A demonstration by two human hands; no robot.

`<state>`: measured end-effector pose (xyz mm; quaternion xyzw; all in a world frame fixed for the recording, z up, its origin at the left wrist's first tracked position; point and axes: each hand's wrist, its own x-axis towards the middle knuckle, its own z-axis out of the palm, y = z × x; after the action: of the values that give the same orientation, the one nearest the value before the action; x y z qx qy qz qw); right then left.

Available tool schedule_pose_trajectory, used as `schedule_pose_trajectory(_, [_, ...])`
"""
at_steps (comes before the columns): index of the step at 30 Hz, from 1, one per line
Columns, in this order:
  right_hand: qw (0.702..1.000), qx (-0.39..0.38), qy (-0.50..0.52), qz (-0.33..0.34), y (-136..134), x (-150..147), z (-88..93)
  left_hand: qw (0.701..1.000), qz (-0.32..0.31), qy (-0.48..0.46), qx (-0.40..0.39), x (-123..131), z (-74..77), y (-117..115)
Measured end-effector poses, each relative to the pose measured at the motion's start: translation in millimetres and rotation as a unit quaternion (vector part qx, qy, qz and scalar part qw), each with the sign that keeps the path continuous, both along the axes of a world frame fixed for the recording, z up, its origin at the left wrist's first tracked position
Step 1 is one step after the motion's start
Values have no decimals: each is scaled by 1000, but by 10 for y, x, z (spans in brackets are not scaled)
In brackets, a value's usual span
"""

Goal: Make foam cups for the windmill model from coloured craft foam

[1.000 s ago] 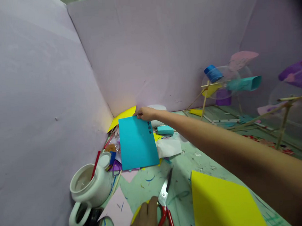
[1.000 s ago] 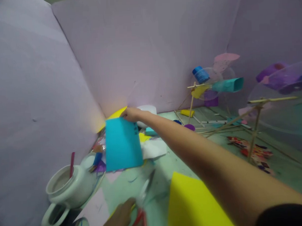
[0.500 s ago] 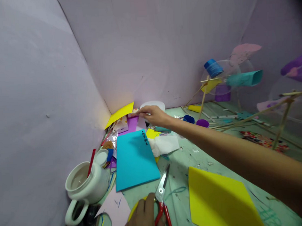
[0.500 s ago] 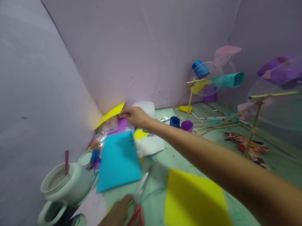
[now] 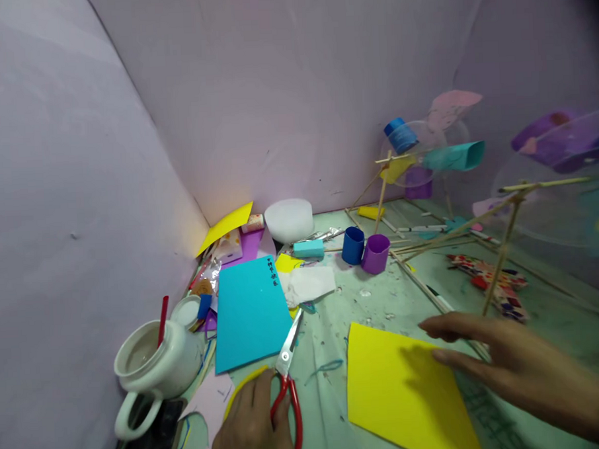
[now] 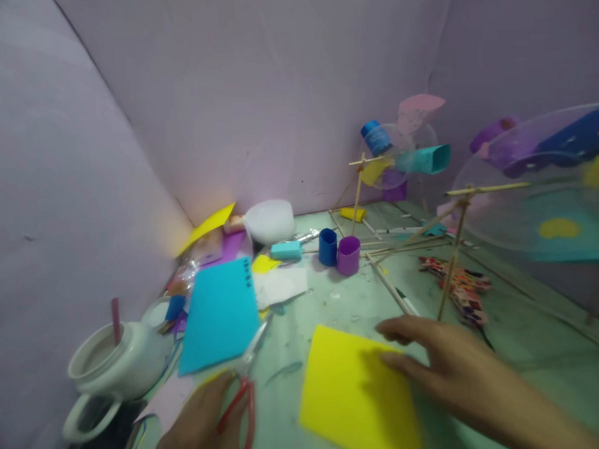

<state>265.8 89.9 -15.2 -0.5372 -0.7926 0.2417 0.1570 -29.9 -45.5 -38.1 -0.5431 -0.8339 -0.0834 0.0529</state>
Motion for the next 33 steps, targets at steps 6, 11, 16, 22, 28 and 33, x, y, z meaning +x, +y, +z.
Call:
schedule_pose_trajectory(6, [986, -67, -124, 92, -106, -273, 181, 998, 1, 51, 41, -22, 40, 56])
schedule_pose_trajectory(11, [978, -51, -151, 138, -82, -372, 277, 985, -58, 63, 149, 93, 233, 3])
schedule_pose_trajectory(16, [986, -10, -129, 109, 1, -330, 80, 973, -197, -107, 45, 526, 450, 178])
schedule_pose_trajectory(22, [990, 22, -113, 79, -57, -307, -99, 977, -116, -146, -105, 863, 361, 426])
schedule_pose_trajectory(28, [990, -14, -106, 91, -84, -289, -32, 973, -124, -177, -80, 731, 158, 418])
schedule_pose_trajectory(33, [983, -19, -126, 131, -82, -230, 13, 972, -135, -182, -62, 616, 78, 492])
